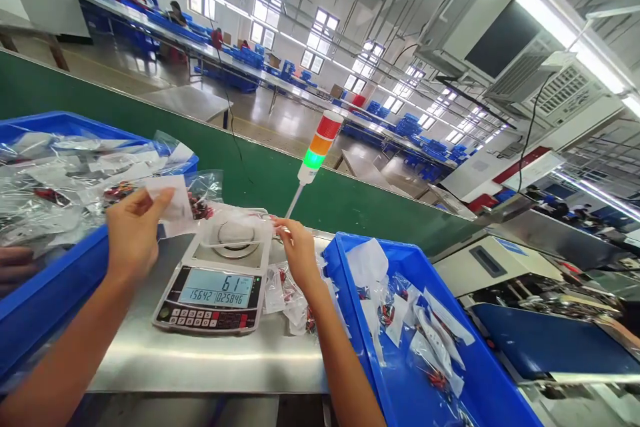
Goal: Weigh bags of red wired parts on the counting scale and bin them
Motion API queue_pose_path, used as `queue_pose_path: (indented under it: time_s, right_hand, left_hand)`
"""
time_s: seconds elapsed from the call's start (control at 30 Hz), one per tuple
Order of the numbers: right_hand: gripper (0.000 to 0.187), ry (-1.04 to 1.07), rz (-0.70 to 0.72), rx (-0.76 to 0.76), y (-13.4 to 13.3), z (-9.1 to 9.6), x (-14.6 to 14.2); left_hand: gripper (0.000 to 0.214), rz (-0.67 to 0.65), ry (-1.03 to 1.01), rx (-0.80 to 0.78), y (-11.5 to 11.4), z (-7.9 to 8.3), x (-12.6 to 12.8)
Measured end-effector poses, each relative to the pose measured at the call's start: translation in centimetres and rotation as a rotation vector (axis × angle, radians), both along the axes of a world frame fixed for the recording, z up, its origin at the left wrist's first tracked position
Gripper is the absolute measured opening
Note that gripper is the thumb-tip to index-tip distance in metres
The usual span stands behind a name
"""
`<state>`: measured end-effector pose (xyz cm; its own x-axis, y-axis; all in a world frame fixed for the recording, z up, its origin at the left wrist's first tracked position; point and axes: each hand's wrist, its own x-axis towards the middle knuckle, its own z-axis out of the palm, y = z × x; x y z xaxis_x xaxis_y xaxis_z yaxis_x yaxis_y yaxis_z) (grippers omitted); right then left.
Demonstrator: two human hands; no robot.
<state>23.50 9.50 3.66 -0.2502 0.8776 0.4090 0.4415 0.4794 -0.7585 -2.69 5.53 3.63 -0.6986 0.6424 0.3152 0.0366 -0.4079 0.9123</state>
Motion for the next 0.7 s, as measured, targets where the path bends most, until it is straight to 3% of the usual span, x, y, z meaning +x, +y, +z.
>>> queue_pose_path:
  time_s: [0.13, 0.23, 0.33, 0.4, 0.5, 0.57, 0.63, 0.7]
  right_hand:
    - [0.029, -0.014, 0.0, -0.015, -1.3, -1.1, -1.8]
    - [0.04, 0.126, 0.049, -0.161, -5.5, -1.6, -1.5]
    - [0.051, 0.226, 0.105, -0.355, -11.1, -4.3, -0.9]
    - [0.048, 0.22, -0.032, -0.416, -14.5, -7.6, -0.1]
    - [0.057, 0.16, -0.335, -0.42, -18.1, -13.1, 2.0]
    - [0.06, 0.087, -0.467, -0.388, -19.7, -15.6, 3.6]
    - [0.061, -0.002, -0.519, -0.362, -20.8, -16.3, 4.9]
    - [0.061, -0.063, -0.539, -0.377, -21.7, -15.4, 5.7]
  left_hand:
    - [0.043, -0.041, -0.19, -0.017, -3.3, 1.6, -0.3]
    - [0.051, -0.194, -0.248, -0.166, -5.3, 0.7, 2.1]
    - [0.057, -0.452, -0.218, -0.381, -7.3, -2.4, 5.8]
    - [0.061, -0.591, -0.134, -0.49, -8.7, -5.5, 8.4]
    - [0.064, -0.651, 0.032, -0.629, -10.9, -10.5, 11.8]
    - [0.064, -0.724, 0.091, -0.739, -12.3, -12.9, 13.4]
    - [0.063, -0.831, 0.117, -0.826, -13.5, -14.1, 14.5]
    - [0.06, -0.897, 0.128, -0.847, -14.1, -14.0, 14.8]
